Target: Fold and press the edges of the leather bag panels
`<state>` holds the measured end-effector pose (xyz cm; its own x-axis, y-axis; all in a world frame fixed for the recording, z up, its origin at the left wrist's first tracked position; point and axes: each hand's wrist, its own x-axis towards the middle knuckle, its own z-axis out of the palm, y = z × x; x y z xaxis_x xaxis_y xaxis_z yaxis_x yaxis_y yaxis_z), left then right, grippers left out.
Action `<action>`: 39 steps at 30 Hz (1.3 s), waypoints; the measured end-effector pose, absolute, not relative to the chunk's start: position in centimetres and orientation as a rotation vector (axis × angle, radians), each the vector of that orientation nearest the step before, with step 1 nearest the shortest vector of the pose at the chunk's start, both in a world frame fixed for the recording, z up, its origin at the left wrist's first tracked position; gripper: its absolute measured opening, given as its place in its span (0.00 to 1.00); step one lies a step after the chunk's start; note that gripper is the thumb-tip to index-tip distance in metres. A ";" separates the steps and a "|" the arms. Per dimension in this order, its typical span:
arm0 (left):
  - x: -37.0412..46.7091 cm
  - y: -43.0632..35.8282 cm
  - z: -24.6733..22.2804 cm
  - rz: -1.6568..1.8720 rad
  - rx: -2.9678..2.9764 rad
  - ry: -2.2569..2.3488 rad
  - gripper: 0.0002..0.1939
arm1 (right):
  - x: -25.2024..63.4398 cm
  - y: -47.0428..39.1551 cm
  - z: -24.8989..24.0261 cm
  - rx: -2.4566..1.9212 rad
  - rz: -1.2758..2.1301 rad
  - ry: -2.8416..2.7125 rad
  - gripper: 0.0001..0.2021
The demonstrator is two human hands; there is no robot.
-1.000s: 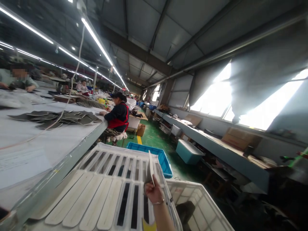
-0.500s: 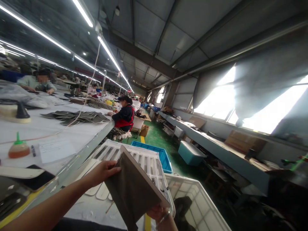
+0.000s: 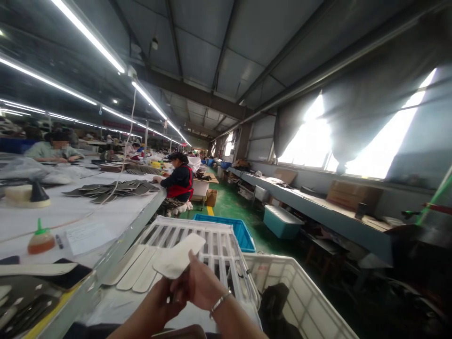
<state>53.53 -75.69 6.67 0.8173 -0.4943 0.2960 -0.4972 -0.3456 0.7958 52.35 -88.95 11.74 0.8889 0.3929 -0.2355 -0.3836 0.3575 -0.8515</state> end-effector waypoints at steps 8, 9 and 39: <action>53.2 -70.5 9.7 -0.664 1.387 -0.447 0.32 | 50.2 -94.7 15.1 -2.286 -0.178 -0.290 0.32; 53.1 -70.1 10.0 -0.689 1.380 -0.426 0.32 | 49.9 -95.1 15.0 -2.386 -0.281 -0.391 0.37; 53.0 -63.9 8.9 0.054 2.585 -0.828 0.24 | 50.5 -90.1 3.7 -2.528 -0.304 -0.659 0.31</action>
<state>53.02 -63.88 8.90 0.8217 -0.5463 0.1623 -0.5627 -0.7327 0.3828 50.50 -90.14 3.72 0.8575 0.3940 0.3309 0.5074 -0.7544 -0.4165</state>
